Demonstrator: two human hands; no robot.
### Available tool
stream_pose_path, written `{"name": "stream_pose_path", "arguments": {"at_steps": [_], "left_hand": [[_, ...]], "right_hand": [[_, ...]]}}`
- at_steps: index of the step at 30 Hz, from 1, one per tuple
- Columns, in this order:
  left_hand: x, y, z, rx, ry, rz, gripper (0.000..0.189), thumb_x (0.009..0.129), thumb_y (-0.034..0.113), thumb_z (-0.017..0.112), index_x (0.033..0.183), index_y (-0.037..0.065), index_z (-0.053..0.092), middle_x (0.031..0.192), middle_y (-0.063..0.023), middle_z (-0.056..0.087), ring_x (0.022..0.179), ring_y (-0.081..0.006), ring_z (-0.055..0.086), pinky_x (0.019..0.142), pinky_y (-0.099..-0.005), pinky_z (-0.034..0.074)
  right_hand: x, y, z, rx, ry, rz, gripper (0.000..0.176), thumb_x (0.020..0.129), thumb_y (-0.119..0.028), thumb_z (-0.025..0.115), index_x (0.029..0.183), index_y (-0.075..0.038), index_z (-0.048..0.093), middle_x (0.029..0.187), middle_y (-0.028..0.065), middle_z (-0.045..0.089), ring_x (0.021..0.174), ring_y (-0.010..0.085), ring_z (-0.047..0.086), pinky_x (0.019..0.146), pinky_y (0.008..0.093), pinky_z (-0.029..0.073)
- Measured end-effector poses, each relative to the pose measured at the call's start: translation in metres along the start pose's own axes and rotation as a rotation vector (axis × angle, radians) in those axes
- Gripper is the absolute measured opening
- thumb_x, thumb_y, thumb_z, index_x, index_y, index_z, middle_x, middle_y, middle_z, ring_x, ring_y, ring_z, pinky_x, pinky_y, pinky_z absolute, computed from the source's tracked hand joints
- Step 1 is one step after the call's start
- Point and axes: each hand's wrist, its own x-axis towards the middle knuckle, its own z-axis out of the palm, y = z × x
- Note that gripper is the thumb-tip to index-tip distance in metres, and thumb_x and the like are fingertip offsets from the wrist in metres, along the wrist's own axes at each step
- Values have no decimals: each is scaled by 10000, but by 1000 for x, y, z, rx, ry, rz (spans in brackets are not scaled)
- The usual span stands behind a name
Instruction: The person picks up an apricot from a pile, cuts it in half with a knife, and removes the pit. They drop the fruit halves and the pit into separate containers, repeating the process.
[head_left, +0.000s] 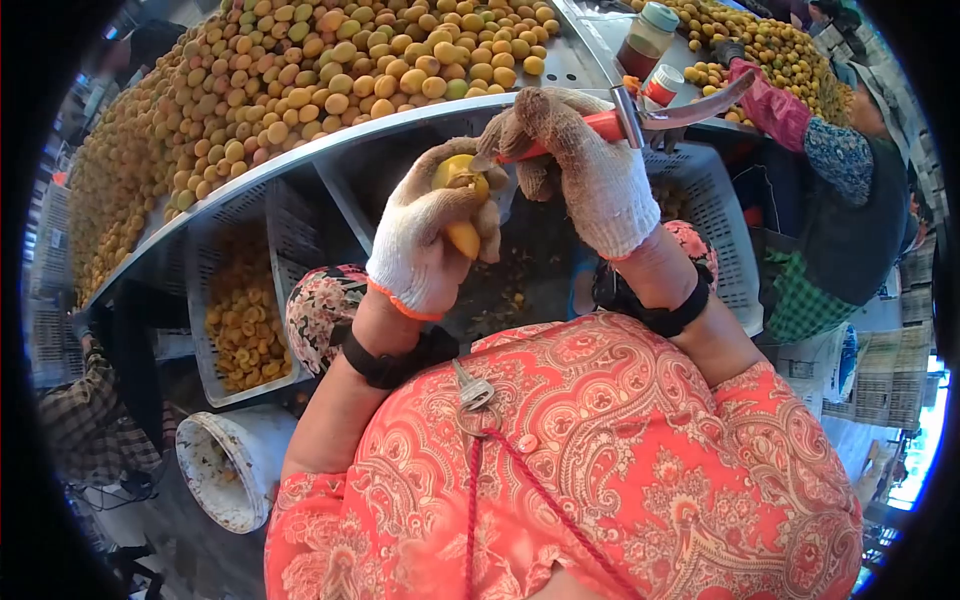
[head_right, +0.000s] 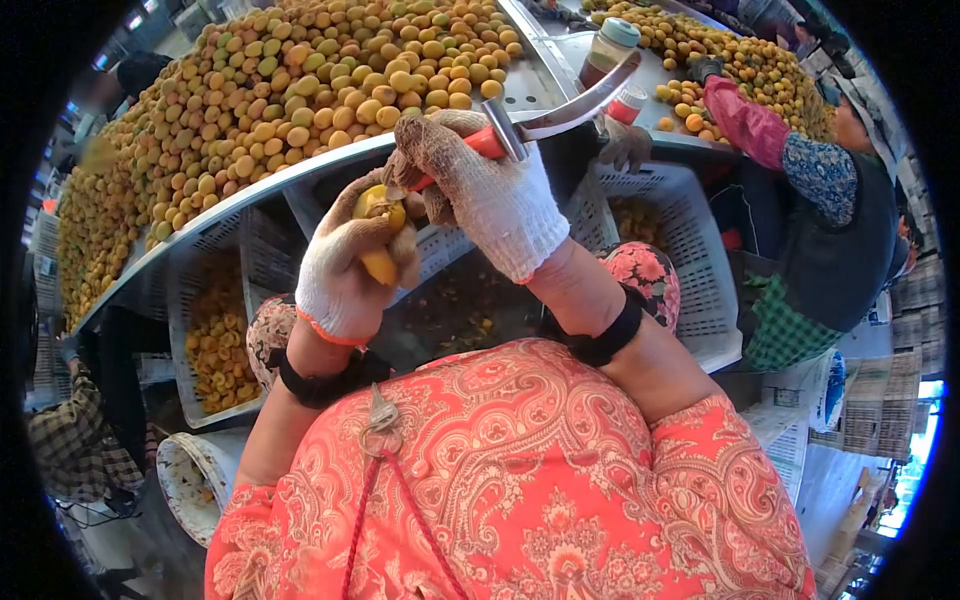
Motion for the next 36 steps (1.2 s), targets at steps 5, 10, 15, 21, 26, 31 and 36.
{"name": "stream_pose_path", "arguments": {"at_steps": [5,10,15,21,26,31,36], "left_hand": [[-7,4,11,86,-12,-77,442,877,114,569,1281,-35,466,959,-129,618,589,-146,565,478,-264,452],[-8,4,23,98,-61,-116,443,868,149,596,1258,-16,471,924,-132,606,462,-138,503,409,-258,389],[-7,0,39,129,-93,-175,466,838,120,623,1262,-3,472,921,-134,607,462,-151,513,381,-260,365],[-4,-12,58,231,-13,-129,412,841,148,581,1207,-17,487,788,-112,599,410,-145,467,378,-255,360],[2,-15,63,267,-1,-113,395,861,142,573,1212,-12,480,726,-103,581,414,-150,468,382,-257,365],[5,-22,69,194,48,-108,383,881,127,578,1229,12,467,723,-96,571,442,-154,490,384,-264,374],[4,-27,77,212,91,-113,371,884,128,582,1214,11,462,732,-93,568,439,-153,492,383,-266,380]], "right_hand": [[3,5,-5,39,-54,-234,203,981,-220,621,909,-34,661,857,24,679,718,92,619,655,240,503],[2,-18,-4,299,-65,-119,192,995,-212,588,960,-29,632,853,57,661,762,146,640,710,293,529],[9,-6,-13,660,-34,-115,375,998,-355,594,752,-87,500,600,8,461,473,123,458,445,273,390],[12,3,-22,794,1,-74,367,979,-355,621,730,-104,521,552,-1,444,418,118,419,391,270,323],[5,-18,-8,559,186,-75,497,1024,-424,507,631,-145,382,525,-30,302,414,106,305,407,271,244],[7,-13,-11,562,246,-160,410,1021,-342,541,687,-131,430,537,-30,322,417,92,306,396,257,244],[4,-13,-11,589,264,-99,440,1021,-367,532,666,-132,420,541,-31,318,425,96,305,407,263,249]]}}
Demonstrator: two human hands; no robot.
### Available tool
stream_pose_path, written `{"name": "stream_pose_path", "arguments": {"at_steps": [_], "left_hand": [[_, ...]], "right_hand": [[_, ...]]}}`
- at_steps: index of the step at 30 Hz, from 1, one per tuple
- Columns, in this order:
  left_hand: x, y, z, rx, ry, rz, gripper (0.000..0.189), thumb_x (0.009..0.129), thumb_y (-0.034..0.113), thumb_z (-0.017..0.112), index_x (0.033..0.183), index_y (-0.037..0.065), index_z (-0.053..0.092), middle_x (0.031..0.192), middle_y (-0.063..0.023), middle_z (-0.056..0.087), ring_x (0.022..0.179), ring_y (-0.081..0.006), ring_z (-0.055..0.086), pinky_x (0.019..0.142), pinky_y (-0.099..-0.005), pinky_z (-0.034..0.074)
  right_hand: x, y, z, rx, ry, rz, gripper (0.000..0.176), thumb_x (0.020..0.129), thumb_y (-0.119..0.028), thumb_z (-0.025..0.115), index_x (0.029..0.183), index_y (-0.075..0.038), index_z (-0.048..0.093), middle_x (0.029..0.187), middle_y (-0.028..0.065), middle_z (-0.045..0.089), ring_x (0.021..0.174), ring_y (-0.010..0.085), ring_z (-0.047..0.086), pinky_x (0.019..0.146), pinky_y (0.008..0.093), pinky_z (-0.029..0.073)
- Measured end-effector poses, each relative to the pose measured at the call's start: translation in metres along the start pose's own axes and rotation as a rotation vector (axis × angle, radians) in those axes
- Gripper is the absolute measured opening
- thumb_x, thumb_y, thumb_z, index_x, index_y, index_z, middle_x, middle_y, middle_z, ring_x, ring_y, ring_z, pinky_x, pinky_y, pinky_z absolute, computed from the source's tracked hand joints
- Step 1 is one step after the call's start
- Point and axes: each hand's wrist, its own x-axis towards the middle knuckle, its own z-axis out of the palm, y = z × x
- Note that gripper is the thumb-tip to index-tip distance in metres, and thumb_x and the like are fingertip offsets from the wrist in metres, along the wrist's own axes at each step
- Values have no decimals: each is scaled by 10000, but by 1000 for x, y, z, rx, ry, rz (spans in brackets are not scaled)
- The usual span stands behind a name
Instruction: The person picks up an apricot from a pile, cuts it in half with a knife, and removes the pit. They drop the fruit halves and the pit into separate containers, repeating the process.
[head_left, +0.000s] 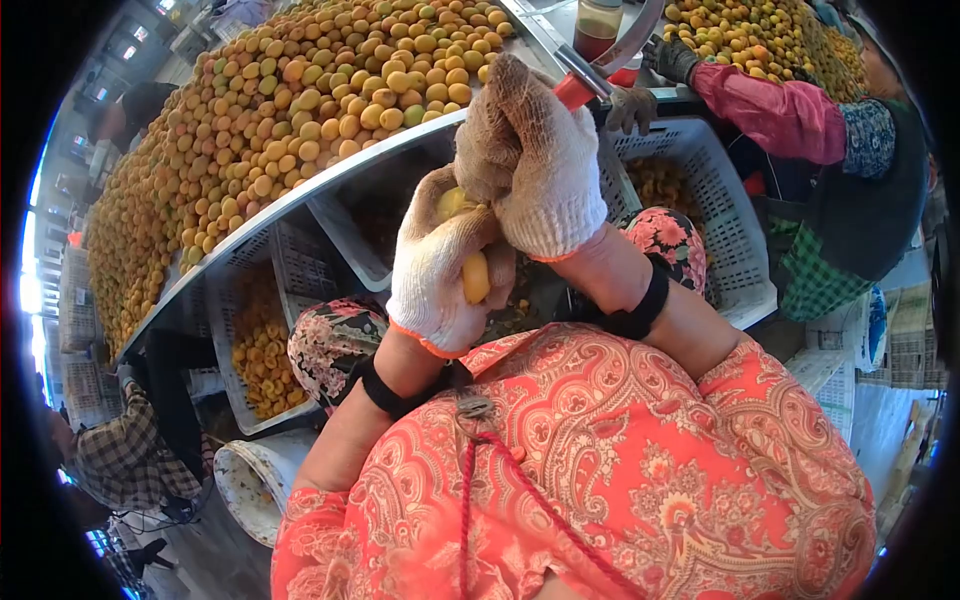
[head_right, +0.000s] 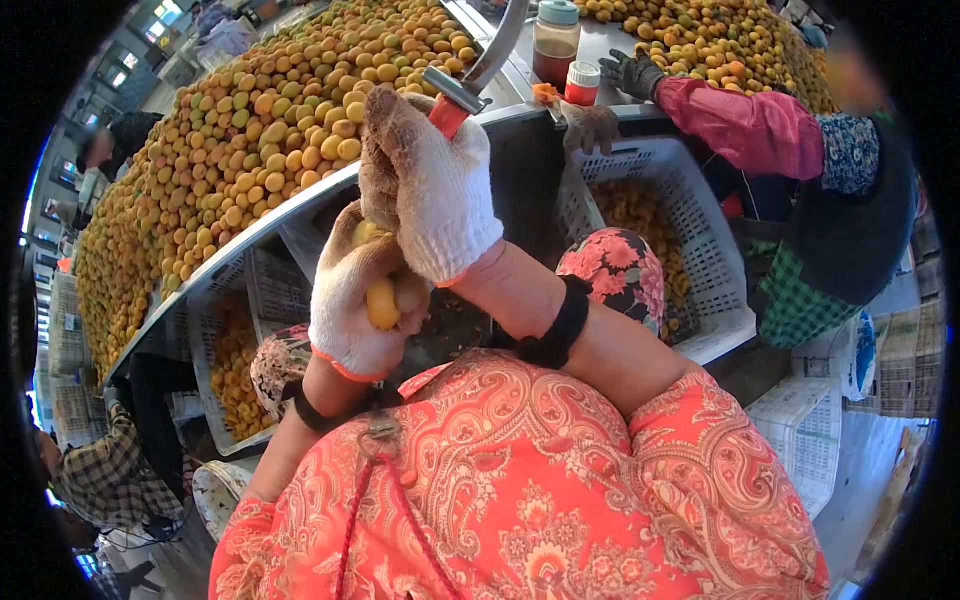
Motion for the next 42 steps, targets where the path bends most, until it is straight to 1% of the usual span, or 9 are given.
{"name": "stream_pose_path", "arguments": {"at_steps": [9,12,16,30,33,35,39,40,42], "left_hand": [[12,6,-19,44,-63,-42,397,858,79,582,1232,13,463,800,-112,602,441,-154,510,370,-263,377],[14,1,-22,-42,-86,-26,425,831,46,597,1234,5,466,856,-124,616,440,-158,516,357,-266,373],[13,-3,-20,-128,-152,-113,449,798,11,602,1228,-1,473,901,-136,636,441,-163,518,353,-267,376],[25,-12,-17,-40,-24,47,334,827,-17,597,1150,41,536,839,-98,605,519,-156,562,408,-257,400],[38,-24,-19,322,69,230,362,814,-83,557,1160,20,538,834,-112,625,515,-201,587,445,-317,467],[46,-33,-31,926,33,748,365,828,-96,554,1178,5,533,917,-127,667,731,-237,691,652,-336,559],[51,-32,-39,1248,9,806,333,804,-27,614,1125,28,539,966,-226,635,854,-445,641,712,-466,541],[54,-35,-42,1250,11,806,333,804,-27,614,1125,28,539,966,-226,635,854,-445,641,712,-466,541],[60,-39,-45,1171,8,658,351,835,-83,591,1170,12,547,933,-116,681,821,-189,696,684,-301,543]], "right_hand": [[14,5,-25,30,-173,156,363,996,-363,553,744,-108,495,650,3,417,577,152,411,571,334,383],[15,-15,-25,-67,-151,-1,366,996,-375,549,750,-110,493,660,4,411,590,151,410,581,344,380],[25,-19,-39,124,-335,167,442,994,-405,548,654,-162,402,579,-41,319,484,118,311,484,294,287],[25,0,-33,278,139,170,302,970,-252,552,711,-143,440,547,13,392,403,163,349,395,309,274],[25,-4,-24,169,267,174,441,961,-320,584,603,-186,365,504,-37,285,412,143,267,417,305,207],[25,-3,-24,140,311,184,396,960,-306,595,643,-177,395,517,-37,311,413,143,286,416,303,218],[27,3,-20,77,380,199,351,962,-291,605,686,-160,433,533,-32,342,418,142,316,416,304,237],[28,6,-18,13,400,178,349,964,-298,610,694,-153,442,539,-30,350,423,139,325,419,301,245],[30,11,-22,-49,420,156,348,965,-304,615,702,-146,451,545,-28,358,427,137,334,422,299,253]]}}
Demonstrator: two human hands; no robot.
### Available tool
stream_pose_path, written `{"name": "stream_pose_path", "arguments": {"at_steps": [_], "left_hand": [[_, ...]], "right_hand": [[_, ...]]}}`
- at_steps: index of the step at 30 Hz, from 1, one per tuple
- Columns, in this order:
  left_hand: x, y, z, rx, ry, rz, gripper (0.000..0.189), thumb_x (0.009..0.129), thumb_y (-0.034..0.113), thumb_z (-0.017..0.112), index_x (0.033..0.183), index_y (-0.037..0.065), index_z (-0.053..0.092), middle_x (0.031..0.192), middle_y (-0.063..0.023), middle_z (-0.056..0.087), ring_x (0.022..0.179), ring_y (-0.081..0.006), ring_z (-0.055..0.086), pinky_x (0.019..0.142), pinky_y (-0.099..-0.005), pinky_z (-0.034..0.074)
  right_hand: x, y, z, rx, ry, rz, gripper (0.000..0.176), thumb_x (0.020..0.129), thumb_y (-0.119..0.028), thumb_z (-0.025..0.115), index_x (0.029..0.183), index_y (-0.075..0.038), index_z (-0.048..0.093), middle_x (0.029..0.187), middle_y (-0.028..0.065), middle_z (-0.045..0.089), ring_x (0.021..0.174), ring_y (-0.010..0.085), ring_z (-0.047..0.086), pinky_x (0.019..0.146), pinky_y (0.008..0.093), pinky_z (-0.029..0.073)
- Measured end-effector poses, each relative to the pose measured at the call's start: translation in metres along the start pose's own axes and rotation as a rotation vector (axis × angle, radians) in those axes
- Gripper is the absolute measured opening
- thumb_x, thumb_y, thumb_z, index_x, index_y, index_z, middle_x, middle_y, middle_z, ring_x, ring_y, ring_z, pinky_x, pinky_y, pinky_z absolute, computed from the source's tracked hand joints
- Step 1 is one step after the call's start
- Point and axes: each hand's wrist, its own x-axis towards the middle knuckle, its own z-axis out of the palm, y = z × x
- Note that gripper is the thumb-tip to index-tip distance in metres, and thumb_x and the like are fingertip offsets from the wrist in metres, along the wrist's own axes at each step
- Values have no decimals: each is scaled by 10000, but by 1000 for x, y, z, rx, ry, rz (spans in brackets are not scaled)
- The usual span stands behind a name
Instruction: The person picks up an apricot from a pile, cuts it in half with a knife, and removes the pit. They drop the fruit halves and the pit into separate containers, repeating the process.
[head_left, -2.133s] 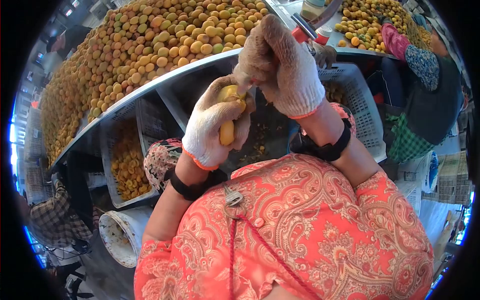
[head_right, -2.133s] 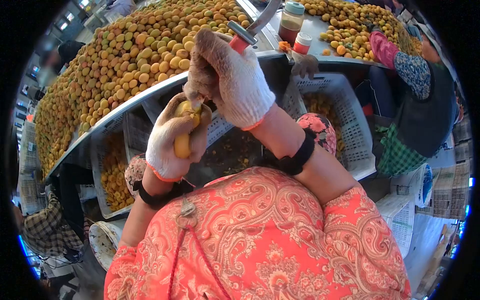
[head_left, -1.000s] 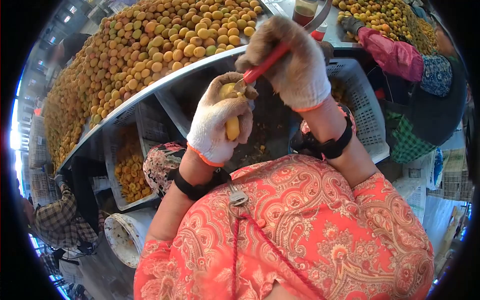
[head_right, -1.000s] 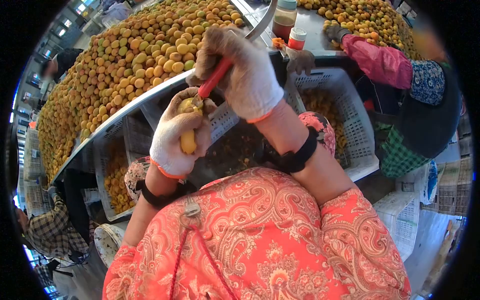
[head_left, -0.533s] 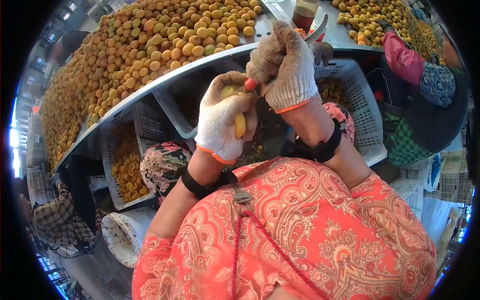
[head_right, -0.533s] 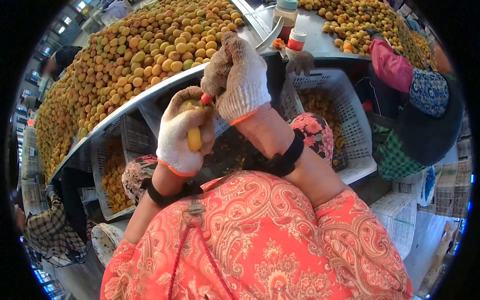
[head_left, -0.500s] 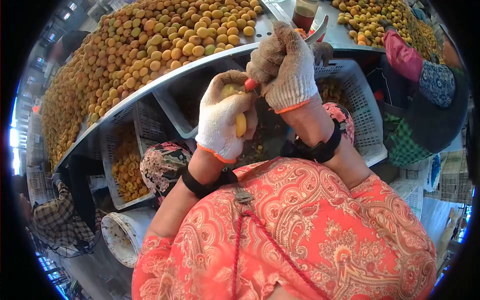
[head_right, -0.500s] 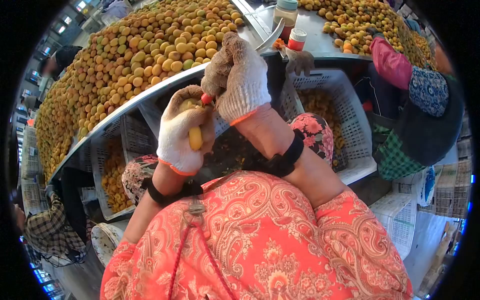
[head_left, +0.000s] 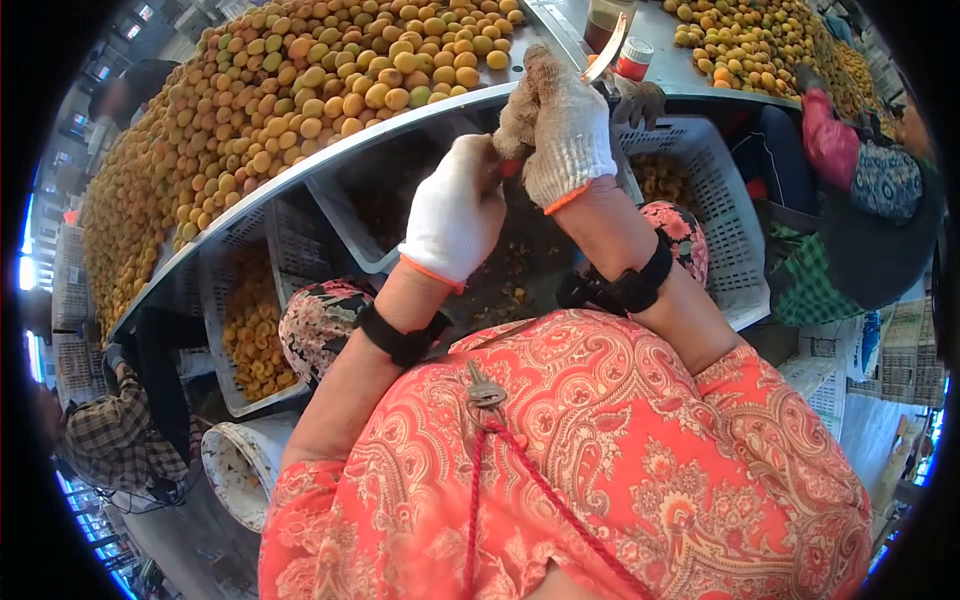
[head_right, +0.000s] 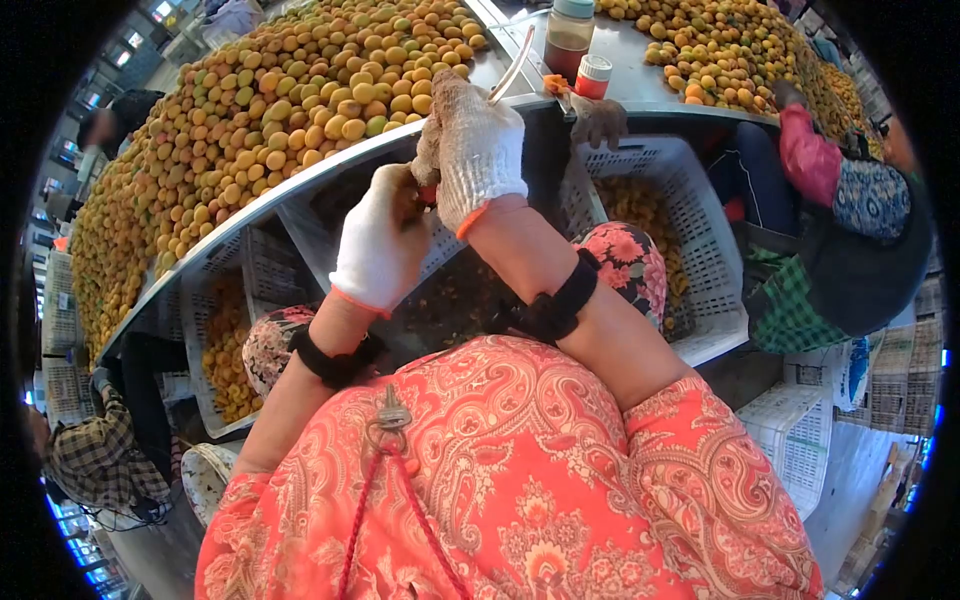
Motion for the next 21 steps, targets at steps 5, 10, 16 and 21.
{"name": "stream_pose_path", "arguments": {"at_steps": [5,10,16,21], "left_hand": [[-4,12,-39,-741,-218,-654,246,902,48,585,1147,44,564,844,-54,618,587,-100,546,478,-217,396],[-15,10,-58,-1189,-278,-706,533,968,588,523,1129,82,565,774,-72,602,403,-114,436,350,-241,247],[-19,5,-56,-1117,-156,-790,613,929,693,479,1050,103,595,750,-83,623,412,-125,475,347,-244,280],[-16,-6,-44,-1192,-68,-1032,472,973,606,490,915,153,608,753,-14,634,585,-152,603,444,-253,448]], "right_hand": [[11,-13,-29,-102,-451,-62,285,945,-352,654,833,-98,589,621,-36,406,476,79,341,452,259,309],[-7,-3,-37,-914,-812,-303,344,887,-132,719,1211,-42,643,968,58,698,915,84,620,805,266,529],[-15,13,-37,-1010,-958,-315,349,843,-122,713,1172,-50,624,989,165,689,922,285,688,799,350,542],[-14,23,-38,-1205,-985,-635,338,824,-121,710,1138,-41,614,972,202,673,899,369,672,740,399,540]]}}
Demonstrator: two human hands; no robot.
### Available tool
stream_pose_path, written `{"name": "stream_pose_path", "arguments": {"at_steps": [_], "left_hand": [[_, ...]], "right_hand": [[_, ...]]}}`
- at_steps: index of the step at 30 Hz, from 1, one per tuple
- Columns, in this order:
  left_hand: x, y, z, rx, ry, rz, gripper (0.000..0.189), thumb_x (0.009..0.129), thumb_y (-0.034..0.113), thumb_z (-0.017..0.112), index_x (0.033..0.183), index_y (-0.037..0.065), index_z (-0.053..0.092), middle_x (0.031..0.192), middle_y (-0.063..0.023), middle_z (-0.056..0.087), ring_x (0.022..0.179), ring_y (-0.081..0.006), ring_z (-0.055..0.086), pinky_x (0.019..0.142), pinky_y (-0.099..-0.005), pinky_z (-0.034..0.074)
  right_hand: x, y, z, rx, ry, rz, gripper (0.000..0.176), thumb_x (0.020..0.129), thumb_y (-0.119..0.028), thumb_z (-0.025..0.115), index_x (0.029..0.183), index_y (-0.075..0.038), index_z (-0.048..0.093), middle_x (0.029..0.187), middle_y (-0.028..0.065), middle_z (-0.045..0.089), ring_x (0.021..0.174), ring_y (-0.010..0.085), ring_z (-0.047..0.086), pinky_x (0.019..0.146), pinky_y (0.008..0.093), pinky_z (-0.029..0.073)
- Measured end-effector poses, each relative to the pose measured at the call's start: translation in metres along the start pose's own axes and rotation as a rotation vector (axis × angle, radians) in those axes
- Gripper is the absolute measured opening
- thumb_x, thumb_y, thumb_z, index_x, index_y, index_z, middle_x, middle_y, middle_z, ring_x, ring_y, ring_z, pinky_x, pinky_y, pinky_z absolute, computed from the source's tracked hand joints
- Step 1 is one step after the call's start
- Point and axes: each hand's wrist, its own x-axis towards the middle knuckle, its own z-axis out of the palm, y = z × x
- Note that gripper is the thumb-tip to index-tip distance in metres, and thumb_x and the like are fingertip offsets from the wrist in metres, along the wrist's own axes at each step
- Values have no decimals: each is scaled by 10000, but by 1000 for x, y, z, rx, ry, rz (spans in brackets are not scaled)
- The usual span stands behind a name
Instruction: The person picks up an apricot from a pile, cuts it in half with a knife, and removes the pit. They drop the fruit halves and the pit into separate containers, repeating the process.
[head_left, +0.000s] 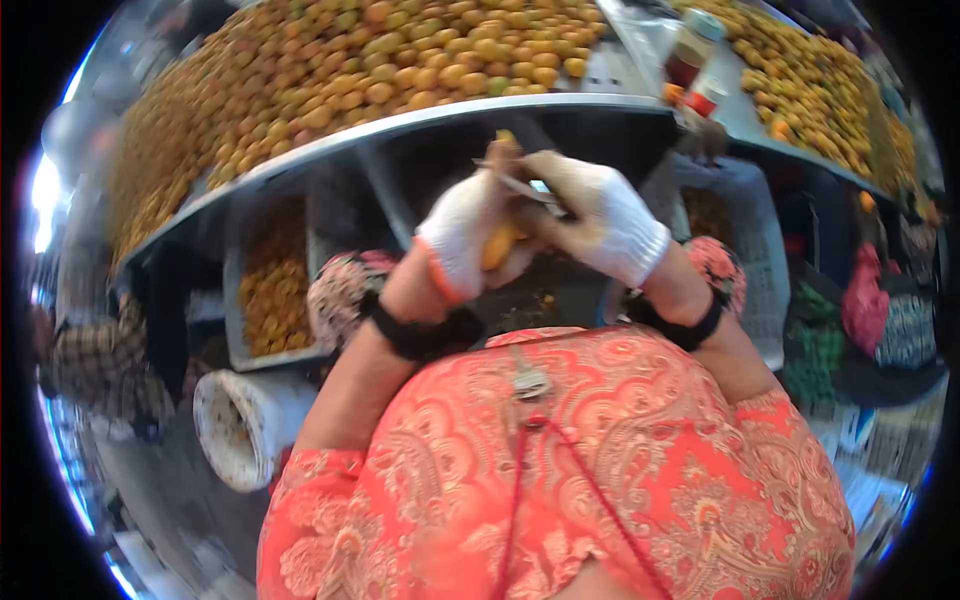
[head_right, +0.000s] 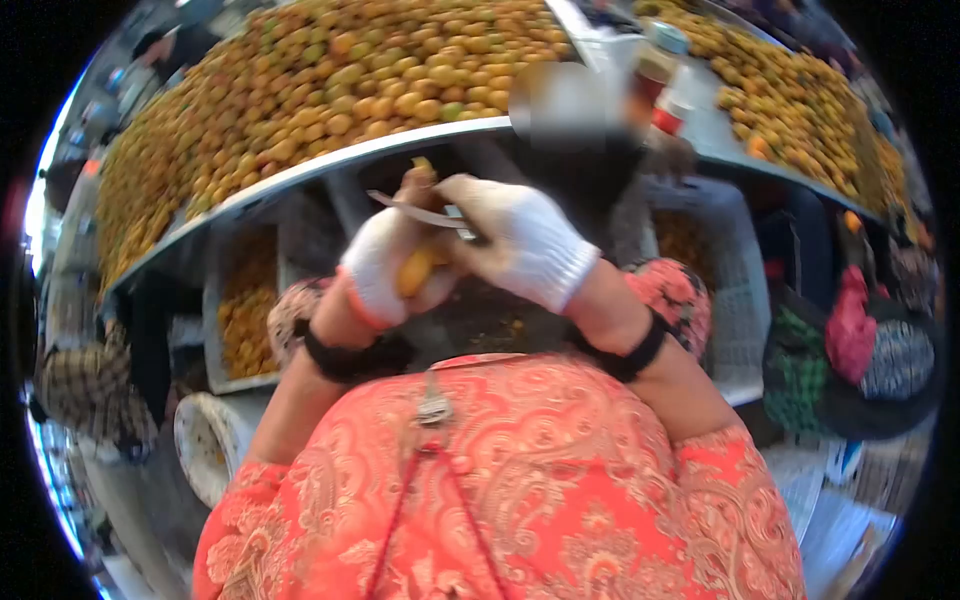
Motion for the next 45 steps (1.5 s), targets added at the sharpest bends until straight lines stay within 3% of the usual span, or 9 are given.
{"name": "stream_pose_path", "arguments": {"at_steps": [9,17,19,27,29,31,33,37,45], "left_hand": [[-26,5,18,21,88,27,571,956,703,390,965,156,552,723,-47,537,473,-156,498,340,-283,335],[-13,5,-16,512,77,539,353,1000,256,529,1293,58,534,769,-55,577,460,-109,456,389,-264,366],[-18,26,-36,475,141,556,265,974,185,551,1189,43,613,908,-70,661,608,-106,560,447,-253,414],[-85,72,-240,481,904,698,304,961,174,630,1248,73,638,897,-29,684,631,-84,562,536,-232,445],[-118,78,-328,1341,1206,568,341,906,258,698,1151,21,691,1021,-146,702,919,-207,672,811,-338,540],[-135,93,-342,1484,1504,527,374,903,326,681,1082,-1,704,1082,-195,677,983,-289,653,879,-391,506],[-125,121,-321,1123,1358,792,333,923,259,667,1091,-29,680,1052,-151,679,1003,-245,640,878,-332,505],[-42,153,-206,955,895,956,335,921,217,667,1135,-41,657,1090,-157,680,1028,-220,637,895,-324,497],[146,130,-70,1818,461,722,589,793,121,628,1370,71,519,1300,-197,585,1165,-357,587,999,-397,470]], "right_hand": [[12,-13,23,13,112,194,160,972,-162,584,1027,-19,631,795,181,650,732,281,699,618,347,518],[38,36,58,804,579,585,209,986,-230,610,1003,-31,668,701,-34,565,507,49,471,441,209,358],[42,35,50,949,402,653,215,960,-271,653,961,-56,648,659,-26,525,408,56,376,374,220,294],[28,85,71,16,-12,600,287,811,-170,648,1045,-4,666,883,150,678,725,220,672,637,338,541],[30,57,52,257,-98,742,294,846,-172,605,1081,-1,656,912,157,692,695,223,681,632,338,558],[26,49,41,410,-165,822,372,921,-272,588,1193,-20,603,938,196,697,738,283,698,676,373,564],[11,74,47,-7,-207,514,410,927,-316,598,1183,4,577,982,259,686,881,394,686,786,423,543],[9,72,48,-44,-280,567,476,893,-280,632,1239,22,507,1017,280,672,1012,421,649,873,446,508],[-5,82,32,-35,-266,600,245,912,-229,592,1017,-9,596,938,252,673,936,428,645,803,455,512]]}}
